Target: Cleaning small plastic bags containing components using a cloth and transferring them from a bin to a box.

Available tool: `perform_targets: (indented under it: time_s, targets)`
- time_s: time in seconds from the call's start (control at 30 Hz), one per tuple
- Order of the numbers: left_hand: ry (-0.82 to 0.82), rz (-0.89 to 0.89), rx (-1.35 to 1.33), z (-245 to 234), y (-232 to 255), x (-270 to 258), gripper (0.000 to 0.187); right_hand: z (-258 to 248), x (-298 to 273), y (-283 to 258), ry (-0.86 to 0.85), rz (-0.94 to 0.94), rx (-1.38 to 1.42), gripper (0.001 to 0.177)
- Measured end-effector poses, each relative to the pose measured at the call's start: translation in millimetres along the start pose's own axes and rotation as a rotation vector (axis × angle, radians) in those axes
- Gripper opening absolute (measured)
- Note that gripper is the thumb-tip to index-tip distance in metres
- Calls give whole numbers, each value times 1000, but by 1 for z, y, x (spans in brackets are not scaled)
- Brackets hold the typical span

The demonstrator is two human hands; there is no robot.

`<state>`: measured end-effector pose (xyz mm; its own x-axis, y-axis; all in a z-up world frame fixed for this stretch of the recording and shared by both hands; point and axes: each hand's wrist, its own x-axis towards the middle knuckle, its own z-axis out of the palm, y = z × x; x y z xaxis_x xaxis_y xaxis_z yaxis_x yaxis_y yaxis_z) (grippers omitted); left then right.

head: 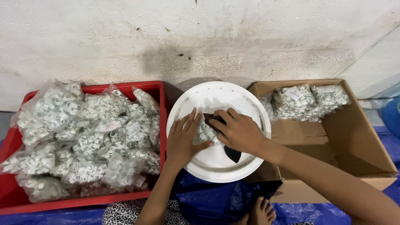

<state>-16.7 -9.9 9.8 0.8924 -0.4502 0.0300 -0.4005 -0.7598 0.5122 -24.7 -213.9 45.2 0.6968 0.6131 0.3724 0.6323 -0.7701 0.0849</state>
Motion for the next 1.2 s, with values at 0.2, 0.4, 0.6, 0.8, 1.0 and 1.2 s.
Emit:
perform_targets:
  time_s: [0.2,0.4,0.6,0.8,1.0,1.2]
  targets:
    - [-14,-17,-3,-2,2,-2,101,7,-10,5,30,53,78,27]
    - [-1,-40,-44,-4,4,-5,100,14,-11,11,82,119,99,31]
    - [28,-29,-66,-3,6,-4,96,23,-26,25,69,340,77,32]
    - [43,3,-30,-1,2,-5,91,29,-48,13,109,495,141,33]
    - [72,18,-2,3,1,-5,90,17,-44,3,208,441,80,27]
    - [98,50,-9,9,-7,-5,97,21,-47,0,257,391,28,25]
